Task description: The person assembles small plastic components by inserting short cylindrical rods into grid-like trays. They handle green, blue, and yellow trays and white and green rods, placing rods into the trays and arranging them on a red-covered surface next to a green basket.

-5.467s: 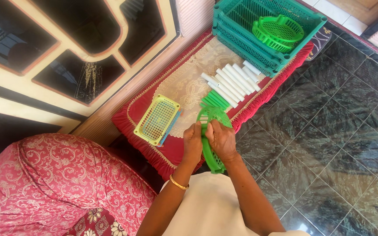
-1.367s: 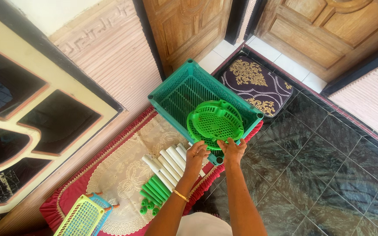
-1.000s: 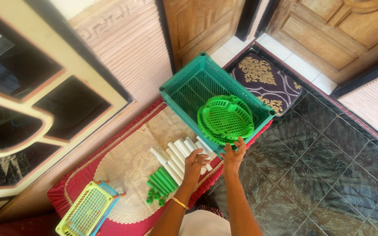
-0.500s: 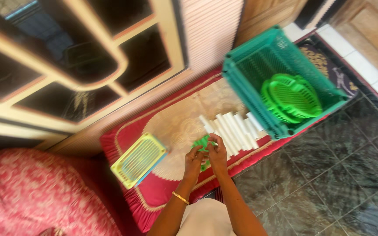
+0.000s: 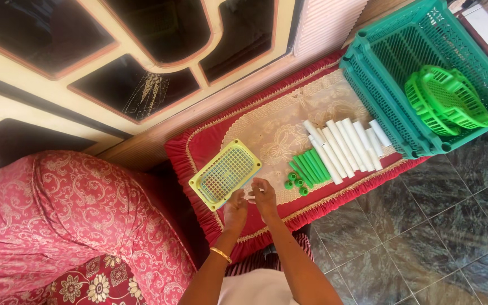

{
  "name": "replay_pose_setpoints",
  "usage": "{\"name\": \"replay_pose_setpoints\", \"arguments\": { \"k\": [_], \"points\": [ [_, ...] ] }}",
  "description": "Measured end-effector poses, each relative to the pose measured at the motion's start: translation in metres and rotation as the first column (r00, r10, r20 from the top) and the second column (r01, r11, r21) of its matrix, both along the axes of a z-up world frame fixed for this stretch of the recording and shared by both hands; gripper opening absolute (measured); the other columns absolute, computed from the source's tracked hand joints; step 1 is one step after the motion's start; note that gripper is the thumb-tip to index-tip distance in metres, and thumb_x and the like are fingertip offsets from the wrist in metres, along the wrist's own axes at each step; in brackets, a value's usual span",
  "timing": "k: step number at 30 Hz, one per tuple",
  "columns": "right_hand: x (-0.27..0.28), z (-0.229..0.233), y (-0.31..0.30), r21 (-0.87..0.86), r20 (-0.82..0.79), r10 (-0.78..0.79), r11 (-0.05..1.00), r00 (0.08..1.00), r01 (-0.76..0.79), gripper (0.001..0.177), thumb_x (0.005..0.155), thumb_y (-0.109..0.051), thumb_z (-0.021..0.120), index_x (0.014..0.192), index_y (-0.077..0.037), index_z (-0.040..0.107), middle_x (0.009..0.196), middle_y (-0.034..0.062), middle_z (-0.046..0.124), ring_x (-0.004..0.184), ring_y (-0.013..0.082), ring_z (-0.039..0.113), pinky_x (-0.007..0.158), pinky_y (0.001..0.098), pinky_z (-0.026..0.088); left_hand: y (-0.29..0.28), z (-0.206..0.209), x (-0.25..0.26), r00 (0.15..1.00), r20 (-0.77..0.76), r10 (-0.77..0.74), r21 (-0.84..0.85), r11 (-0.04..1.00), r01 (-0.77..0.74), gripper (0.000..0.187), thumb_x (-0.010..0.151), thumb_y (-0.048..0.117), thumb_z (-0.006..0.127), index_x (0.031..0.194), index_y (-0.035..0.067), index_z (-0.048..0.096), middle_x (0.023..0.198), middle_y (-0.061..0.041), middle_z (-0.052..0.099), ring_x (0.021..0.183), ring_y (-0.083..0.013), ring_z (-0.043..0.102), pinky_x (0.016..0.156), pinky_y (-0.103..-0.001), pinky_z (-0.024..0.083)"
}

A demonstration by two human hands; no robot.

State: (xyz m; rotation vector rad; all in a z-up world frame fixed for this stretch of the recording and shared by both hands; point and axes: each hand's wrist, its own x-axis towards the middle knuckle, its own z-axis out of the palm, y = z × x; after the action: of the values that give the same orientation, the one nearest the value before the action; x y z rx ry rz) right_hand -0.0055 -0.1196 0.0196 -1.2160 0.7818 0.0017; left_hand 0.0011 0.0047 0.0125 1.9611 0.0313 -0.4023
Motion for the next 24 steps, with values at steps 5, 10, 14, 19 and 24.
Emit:
{"name": "replay_pose_setpoints", "arguments": {
  "k": [5, 10, 14, 19, 24],
  "points": [
    [0.01, -0.033, 0.019, 0.035, -0.104, -0.07, 0.997, 0.992, 0.074, 0.046, 0.093, -0.014, 0.063, 0.137, -0.009, 0.051, 0.122, 0.0078, 0.061, 0.092, 0.018, 0.066, 0.07, 0.0338, 0.061, 0.007, 0.028, 0.009, 0.955, 0.215, -0.204, 0.334, 0.934, 0.125, 0.05, 0.083, 0.002, 0.064, 0.133, 0.006, 0.059, 0.134, -0.017, 0.063, 0.127, -0.0389, 0.054, 0.105, -0.05, 0.043],
    [0.019, -0.046, 0.021, 0.12, -0.126, -0.072, 0.989, 0.989, 0.088, 0.038, 0.096, -0.019, 0.061, 0.133, -0.009, 0.055, 0.122, 0.0061, 0.065, 0.095, 0.0164, 0.067, 0.074, 0.0318, 0.06, 0.002, 0.025, 0.024, 0.914, 0.184, -0.362, 0.488, 0.841, 0.235, 0.062, 0.081, 0.003, 0.064, 0.141, 0.003, 0.048, 0.14, -0.018, 0.058, 0.132, -0.0369, 0.049, 0.114, -0.057, 0.027],
    [0.022, -0.044, 0.019, 0.233, -0.071, -0.145, 0.96, 0.987, 0.158, 0.027, 0.095, -0.018, 0.063, 0.12, -0.009, 0.056, 0.108, 0.0055, 0.067, 0.089, 0.0174, 0.066, 0.073, 0.0334, 0.057, -0.002, 0.024, 0.026, 0.908, 0.114, -0.402, 0.576, 0.772, 0.27, 0.065, 0.077, 0.002, 0.067, 0.139, 0.005, 0.047, 0.134, -0.017, 0.058, 0.133, -0.0404, 0.047, 0.111, -0.059, 0.027],
    [0.024, -0.022, 0.021, 0.25, 0.019, -0.124, 0.961, 0.992, 0.116, 0.014, 0.098, -0.014, 0.066, 0.107, -0.007, 0.059, 0.096, 0.0013, 0.066, 0.086, 0.0115, 0.062, 0.074, 0.0303, 0.051, 0.0, 0.036, 0.037, 0.875, 0.207, -0.437, 0.605, 0.76, 0.236, 0.068, 0.077, 0.0, 0.068, 0.141, 0.002, 0.046, 0.132, -0.02, 0.057, 0.126, -0.0428, 0.05, 0.109, -0.057, 0.036],
    [0.031, 0.017, 0.029, 0.063, 0.3, -0.043, 0.998, 0.953, 0.025, 0.009, 0.098, -0.007, 0.063, 0.106, -0.005, 0.059, 0.098, 0.0027, 0.07, 0.09, 0.0084, 0.064, 0.082, 0.0263, 0.054, -0.002, 0.052, 0.048, 0.846, 0.347, -0.405, 0.582, 0.8, 0.144, 0.06, 0.076, 0.0, 0.068, 0.134, 0.001, 0.052, 0.116, -0.024, 0.062, 0.107, -0.0453, 0.06, 0.09, -0.052, 0.05]
  ]
}}
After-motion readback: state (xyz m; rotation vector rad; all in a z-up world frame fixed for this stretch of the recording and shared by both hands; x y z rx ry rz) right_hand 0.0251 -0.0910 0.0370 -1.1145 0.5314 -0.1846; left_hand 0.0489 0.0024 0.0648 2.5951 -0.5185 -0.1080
